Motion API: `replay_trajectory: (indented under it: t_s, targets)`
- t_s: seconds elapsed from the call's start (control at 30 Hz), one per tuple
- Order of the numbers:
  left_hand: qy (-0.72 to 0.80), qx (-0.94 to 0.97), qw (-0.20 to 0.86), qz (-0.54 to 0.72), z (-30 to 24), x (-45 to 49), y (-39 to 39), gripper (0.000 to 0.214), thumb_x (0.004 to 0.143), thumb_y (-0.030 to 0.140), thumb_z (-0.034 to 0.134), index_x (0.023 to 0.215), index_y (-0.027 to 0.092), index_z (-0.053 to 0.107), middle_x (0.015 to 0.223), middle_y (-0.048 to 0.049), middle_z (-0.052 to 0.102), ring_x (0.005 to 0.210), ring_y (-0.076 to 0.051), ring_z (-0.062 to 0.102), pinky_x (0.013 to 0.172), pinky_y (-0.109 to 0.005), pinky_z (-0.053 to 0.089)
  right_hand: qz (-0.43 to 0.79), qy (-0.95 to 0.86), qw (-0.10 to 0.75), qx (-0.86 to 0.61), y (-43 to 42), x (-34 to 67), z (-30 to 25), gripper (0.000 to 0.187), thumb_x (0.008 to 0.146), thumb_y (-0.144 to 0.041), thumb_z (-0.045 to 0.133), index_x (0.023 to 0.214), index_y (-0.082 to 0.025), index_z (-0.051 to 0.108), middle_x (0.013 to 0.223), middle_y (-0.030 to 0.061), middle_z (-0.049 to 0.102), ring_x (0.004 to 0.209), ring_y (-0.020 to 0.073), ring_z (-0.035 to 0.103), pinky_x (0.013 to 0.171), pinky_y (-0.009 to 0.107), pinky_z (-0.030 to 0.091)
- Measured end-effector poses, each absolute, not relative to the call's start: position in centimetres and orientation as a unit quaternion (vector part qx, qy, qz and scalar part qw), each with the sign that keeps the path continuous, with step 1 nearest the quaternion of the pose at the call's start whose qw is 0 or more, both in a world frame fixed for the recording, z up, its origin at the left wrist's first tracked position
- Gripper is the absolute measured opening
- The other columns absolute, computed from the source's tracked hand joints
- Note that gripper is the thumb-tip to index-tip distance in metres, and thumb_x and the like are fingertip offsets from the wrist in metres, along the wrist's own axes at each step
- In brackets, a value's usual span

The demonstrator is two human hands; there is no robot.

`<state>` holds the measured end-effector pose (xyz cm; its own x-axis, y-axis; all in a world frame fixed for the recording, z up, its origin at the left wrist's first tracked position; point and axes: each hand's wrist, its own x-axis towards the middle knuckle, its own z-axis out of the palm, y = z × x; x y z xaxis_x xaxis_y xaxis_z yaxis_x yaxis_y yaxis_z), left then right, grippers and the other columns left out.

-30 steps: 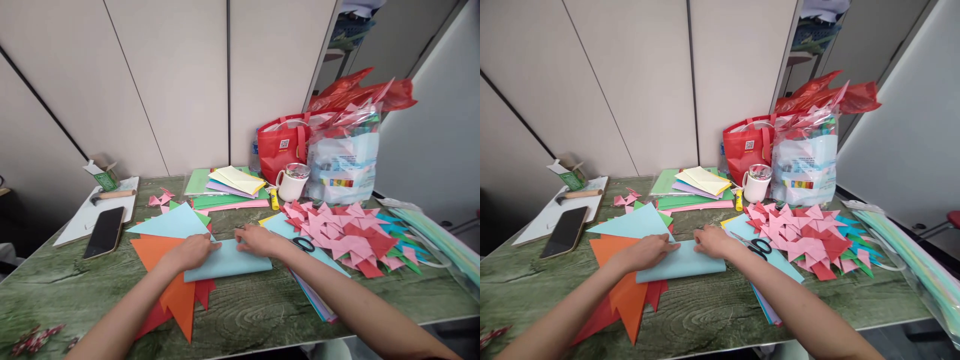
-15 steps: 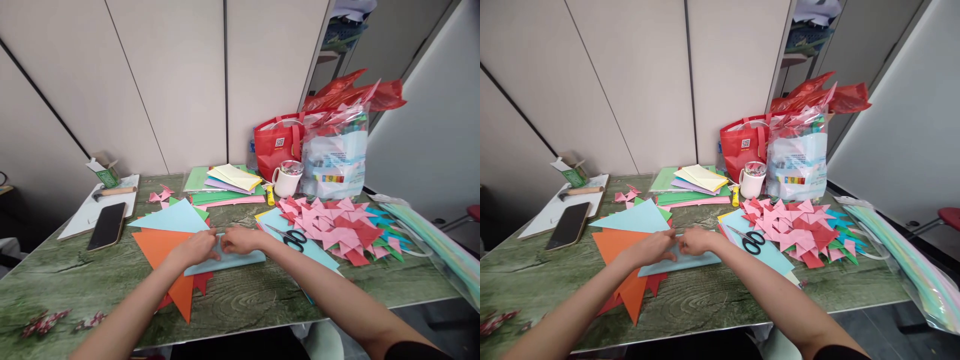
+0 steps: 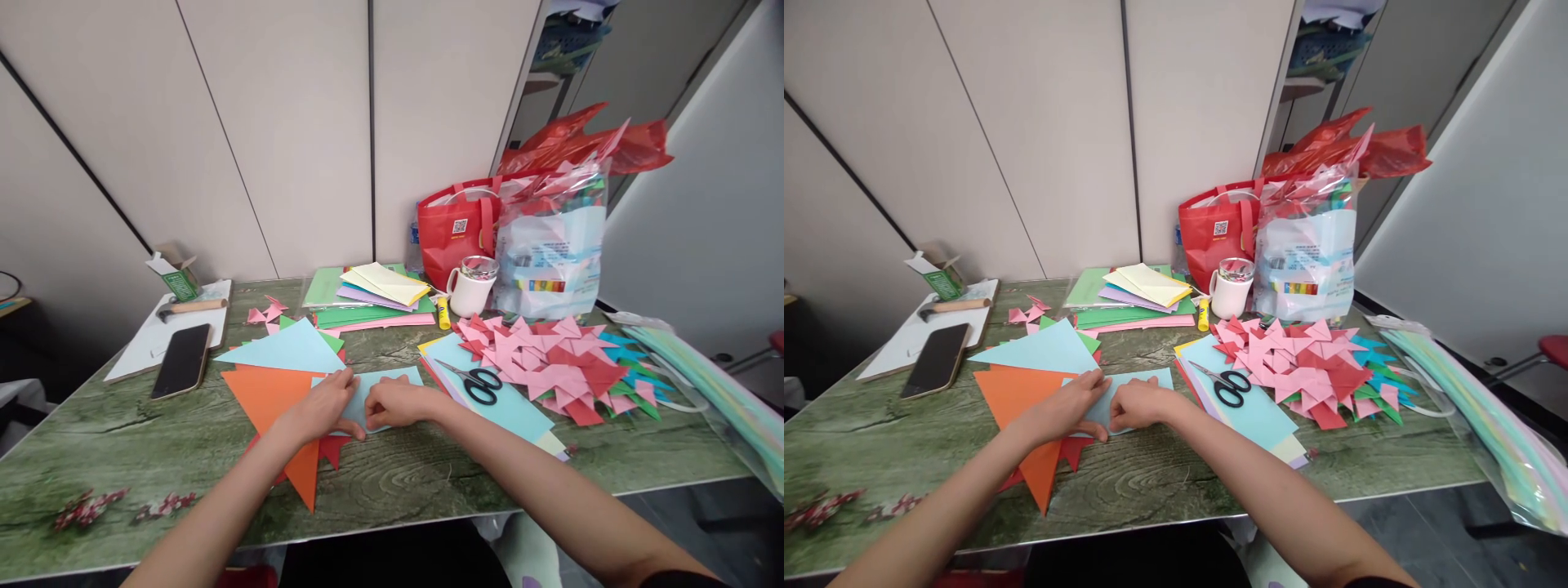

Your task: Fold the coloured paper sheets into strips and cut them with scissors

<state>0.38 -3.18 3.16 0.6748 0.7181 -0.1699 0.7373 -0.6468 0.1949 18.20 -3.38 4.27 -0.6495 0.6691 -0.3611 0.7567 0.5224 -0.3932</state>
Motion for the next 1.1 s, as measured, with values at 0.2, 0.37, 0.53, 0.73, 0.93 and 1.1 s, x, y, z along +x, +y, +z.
replay_trajectory:
  t_s: [0.2,0.37,0.53,0.73,0.93,1.1]
  targets:
    - [0.397,0.909,0.127,-0.014,2.5,0.0,-3.3,0.067,0.068,0.050,0.072,0.120,0.013,0.049,0.110,-0.0115,0.051,0.100,-0.027,0.051,0.084,-0.035,0.041,-0.262,0.861,0.085,0.428,-4.1,18.9,4.0,0.016,0.082,-0.030,0.060,0.088,-0.021,0.072,0.087,0.0051,0.072,0.086,0.0225,0.063,0.081,0.034,0.038]
    - [0.397,0.909,0.130,-0.007,2.4,0.1,-3.2,0.072,0.064,0.048,0.076,0.119,0.011,0.048,0.108,-0.0125,0.050,0.098,-0.028,0.051,0.082,-0.036,0.042,-0.257,0.858,0.081,0.438,-4.7,20.0,4.0,0.017,0.083,-0.027,0.057,0.087,-0.021,0.072,0.085,0.0046,0.073,0.087,0.0209,0.065,0.083,0.032,0.038]
    - [0.398,0.908,0.132,0.001,2.5,0.2,-3.3,0.070,0.063,0.048,0.077,0.117,0.014,0.047,0.109,-0.0121,0.050,0.100,-0.029,0.052,0.082,-0.036,0.043,-0.251,0.853,0.083,0.450,-5.2,21.8,3.8,0.018,0.083,-0.028,0.058,0.089,-0.020,0.072,0.090,0.0060,0.073,0.088,0.0212,0.065,0.077,0.028,0.040]
    - [0.401,0.907,0.129,-0.003,2.6,0.2,-3.3,0.069,0.064,0.048,0.077,0.117,0.016,0.047,0.113,-0.0130,0.050,0.106,-0.032,0.051,0.083,-0.039,0.044,-0.244,0.848,0.099,0.460,-5.6,23.8,3.4,0.020,0.083,-0.028,0.057,0.090,-0.020,0.073,0.090,0.0065,0.073,0.086,0.0199,0.065,0.069,0.024,0.041]
    - [0.408,0.905,0.121,-0.017,3.0,0.5,-3.5,0.067,0.062,0.043,0.080,0.113,0.012,0.049,0.111,-0.0147,0.052,0.107,-0.032,0.051,0.083,-0.037,0.044,-0.217,0.839,0.136,0.481,-5.8,25.0,3.7,0.019,0.082,-0.027,0.056,0.089,-0.019,0.073,0.091,0.0086,0.073,0.087,0.0222,0.066,0.065,0.025,0.043]
    - [0.419,0.901,0.105,-0.028,3.6,0.8,-3.5,0.063,0.057,0.043,0.082,0.105,0.014,0.052,0.109,-0.0123,0.053,0.103,-0.029,0.054,0.082,-0.034,0.045,-0.190,0.833,0.177,0.489,-6.0,24.9,4.6,0.021,0.081,-0.026,0.055,0.088,-0.017,0.073,0.088,0.0120,0.073,0.085,0.0266,0.067,0.063,0.029,0.044]
